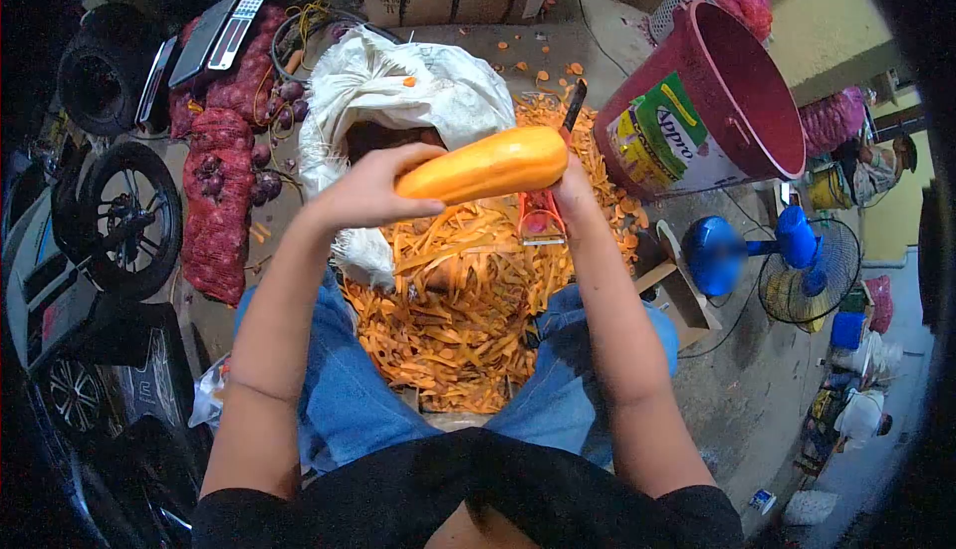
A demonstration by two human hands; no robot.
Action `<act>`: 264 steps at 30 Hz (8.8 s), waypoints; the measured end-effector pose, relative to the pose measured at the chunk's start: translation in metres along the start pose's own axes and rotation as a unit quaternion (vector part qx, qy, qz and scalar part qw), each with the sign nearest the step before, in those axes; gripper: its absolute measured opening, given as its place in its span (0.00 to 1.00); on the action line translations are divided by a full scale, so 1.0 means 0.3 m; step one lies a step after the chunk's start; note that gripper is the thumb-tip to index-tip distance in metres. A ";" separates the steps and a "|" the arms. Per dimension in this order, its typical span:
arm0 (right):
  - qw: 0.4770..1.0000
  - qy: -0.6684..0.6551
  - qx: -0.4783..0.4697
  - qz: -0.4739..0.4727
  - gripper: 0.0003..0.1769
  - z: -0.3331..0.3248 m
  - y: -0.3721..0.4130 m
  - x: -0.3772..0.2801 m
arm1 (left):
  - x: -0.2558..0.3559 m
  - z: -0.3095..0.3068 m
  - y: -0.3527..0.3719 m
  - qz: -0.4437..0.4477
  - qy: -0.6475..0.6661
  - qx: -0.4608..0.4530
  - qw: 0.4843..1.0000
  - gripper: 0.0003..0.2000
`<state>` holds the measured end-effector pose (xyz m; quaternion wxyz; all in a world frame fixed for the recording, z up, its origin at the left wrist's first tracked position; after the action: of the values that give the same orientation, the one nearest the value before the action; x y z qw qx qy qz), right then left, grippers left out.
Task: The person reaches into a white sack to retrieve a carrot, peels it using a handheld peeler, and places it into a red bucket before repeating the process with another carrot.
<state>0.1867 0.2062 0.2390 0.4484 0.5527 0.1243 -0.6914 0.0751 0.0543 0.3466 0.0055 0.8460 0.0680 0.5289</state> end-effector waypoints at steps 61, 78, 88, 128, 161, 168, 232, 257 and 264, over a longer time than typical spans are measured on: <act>0.706 0.658 -0.012 -0.263 0.11 0.180 0.207 -0.211 | 0.050 0.088 -0.021 0.070 0.077 0.020 0.994 0.34; 0.764 0.613 0.016 -0.201 0.08 0.147 0.134 -0.139 | 0.095 0.048 0.003 0.052 -0.227 0.144 0.962 0.34; 0.759 0.646 0.078 -0.006 0.11 0.016 0.045 -0.037 | 0.180 0.100 0.037 0.233 -0.252 0.097 0.934 0.33; 0.783 0.532 0.236 -0.219 0.08 0.013 0.194 -0.347 | -0.001 0.316 -0.046 -0.063 0.811 -0.174 0.555 0.36; 0.811 -0.096 0.453 -0.358 0.13 -0.669 0.554 -0.641 | -0.050 0.312 -0.586 -0.110 0.458 0.168 0.866 0.13; 0.847 -0.127 0.397 -0.328 0.10 -0.560 0.466 -0.623 | -0.697 0.612 -0.013 -0.222 -0.193 -0.143 0.945 0.18; 0.880 0.249 0.340 -0.218 0.07 -0.285 -0.047 -0.370 | -1.648 -0.127 -0.233 -0.393 -0.236 0.123 0.880 0.16; 0.885 0.311 0.326 -0.115 0.10 -0.333 -0.185 -0.290 | -1.847 -0.163 -0.120 -0.469 -0.221 0.099 0.849 0.16; 0.883 0.313 0.333 -0.109 0.08 -0.307 -0.158 -0.293 | -1.826 -0.225 -0.119 -0.456 -0.201 0.108 0.860 0.15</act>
<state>0.2099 0.3370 0.2677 0.0973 0.8399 0.0802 -0.5279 -0.2256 0.0193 -0.1164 0.1687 0.8034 0.5004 0.2751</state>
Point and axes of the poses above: each hand's wrist, its own y-axis away from the middle knuckle, its own z-axis out of the palm, x = y × z, the point moved 7 cm from there along -y, towards the middle knuckle, and after that the axes turned 6 degrees about y, right-handed, at the moved point
